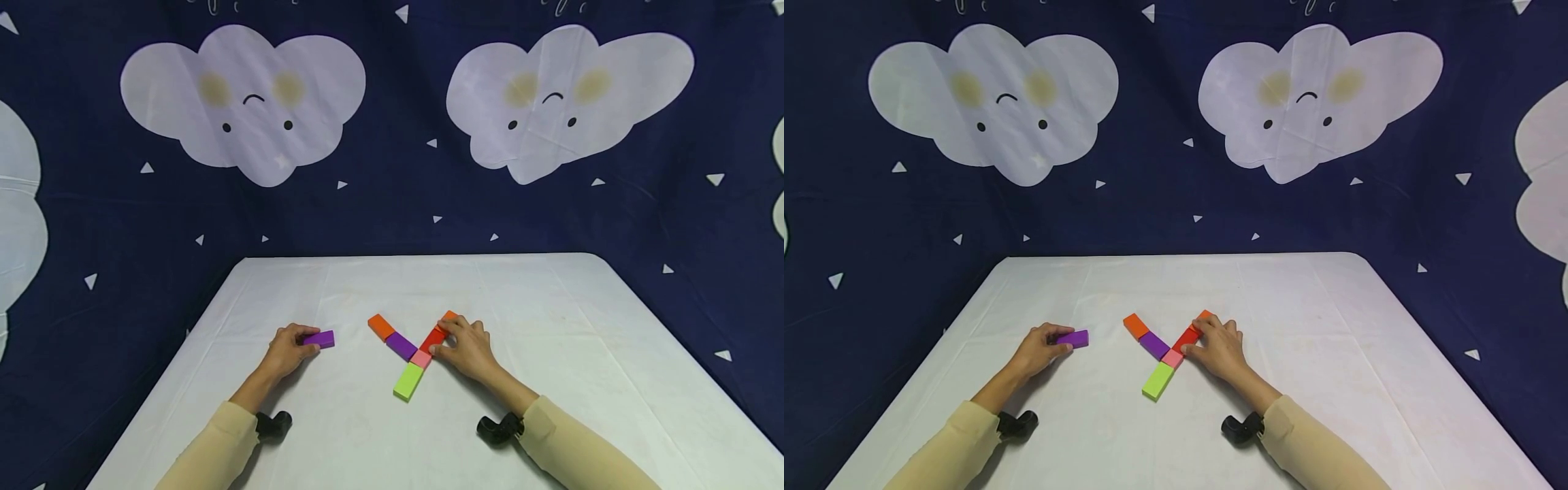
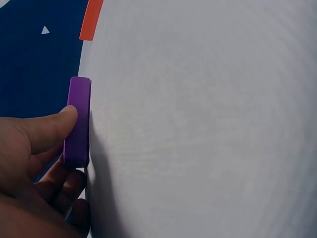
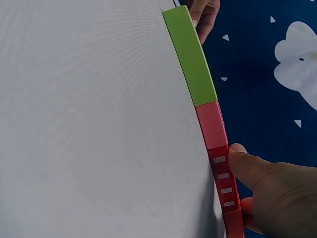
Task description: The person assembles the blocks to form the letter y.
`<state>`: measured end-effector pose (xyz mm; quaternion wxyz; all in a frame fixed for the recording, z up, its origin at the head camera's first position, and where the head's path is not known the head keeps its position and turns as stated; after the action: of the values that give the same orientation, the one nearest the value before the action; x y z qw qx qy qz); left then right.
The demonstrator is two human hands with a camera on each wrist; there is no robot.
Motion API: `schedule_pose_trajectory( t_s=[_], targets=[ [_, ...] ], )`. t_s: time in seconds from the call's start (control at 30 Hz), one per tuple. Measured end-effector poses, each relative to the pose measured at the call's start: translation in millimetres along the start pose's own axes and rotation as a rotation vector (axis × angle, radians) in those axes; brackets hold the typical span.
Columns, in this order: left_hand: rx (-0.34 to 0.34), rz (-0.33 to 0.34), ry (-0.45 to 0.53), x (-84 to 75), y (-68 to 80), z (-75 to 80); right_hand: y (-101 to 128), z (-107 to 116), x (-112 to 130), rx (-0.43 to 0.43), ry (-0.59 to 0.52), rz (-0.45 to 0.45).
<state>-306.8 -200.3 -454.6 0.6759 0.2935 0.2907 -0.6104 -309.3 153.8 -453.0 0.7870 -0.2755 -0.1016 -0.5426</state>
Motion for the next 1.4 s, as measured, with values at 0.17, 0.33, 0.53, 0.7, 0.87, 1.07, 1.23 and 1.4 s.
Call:
schedule_pose_trajectory(
  t_s=[0.17, 0.33, 0.53, 0.7, 0.87, 1.07, 1.23, 1.4],
  targets=[
    [-0.031, -0.009, 0.036, -5.0, 5.6, 1.2, 0, 0, 1, 0.0, 0.002, 0.002],
    [-0.014, 0.025, 0.102, -10.4, 14.1, -3.5, 0, -1, 0, -0.008, 0.005, 0.005],
    [-0.027, 0.067, 0.136, -19.2, 32.3, -11.4, 0, -1, -1, -0.012, 0.0, 0.009],
    [-0.044, 0.07, 0.174, -28.7, 49.6, -19.7, 0, -1, -1, -0.015, 0.0, 0.008],
    [-0.039, 0.073, 0.205, -36.7, 66.9, -31.3, -1, -1, -1, -0.011, 0.004, 0.0],
    [-0.016, 0.076, 0.225, -41.7, 84.8, -49.6, -1, -1, -1, -0.016, 0.004, 0.007],
    [0.021, 0.071, 0.237, -48.7, 98.6, -60.9, -1, -2, -2, -0.017, 0.003, 0.006],
    [0.038, 0.049, 0.215, -53.8, 110.4, -69.5, -1, -3, -3, -0.011, -0.001, 0.005]
  ],
)
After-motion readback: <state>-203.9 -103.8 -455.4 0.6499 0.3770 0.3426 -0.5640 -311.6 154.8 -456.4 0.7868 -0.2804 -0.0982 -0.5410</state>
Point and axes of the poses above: each hand's wrist, its own y-axis away from the middle knuckle, its own z-axis out of the back of the hand, x = y × z, the point moved 6 cm from there along -y, towards the middle knuckle, and after that the axes turned 6 degrees about z, right-handed, at the moved point
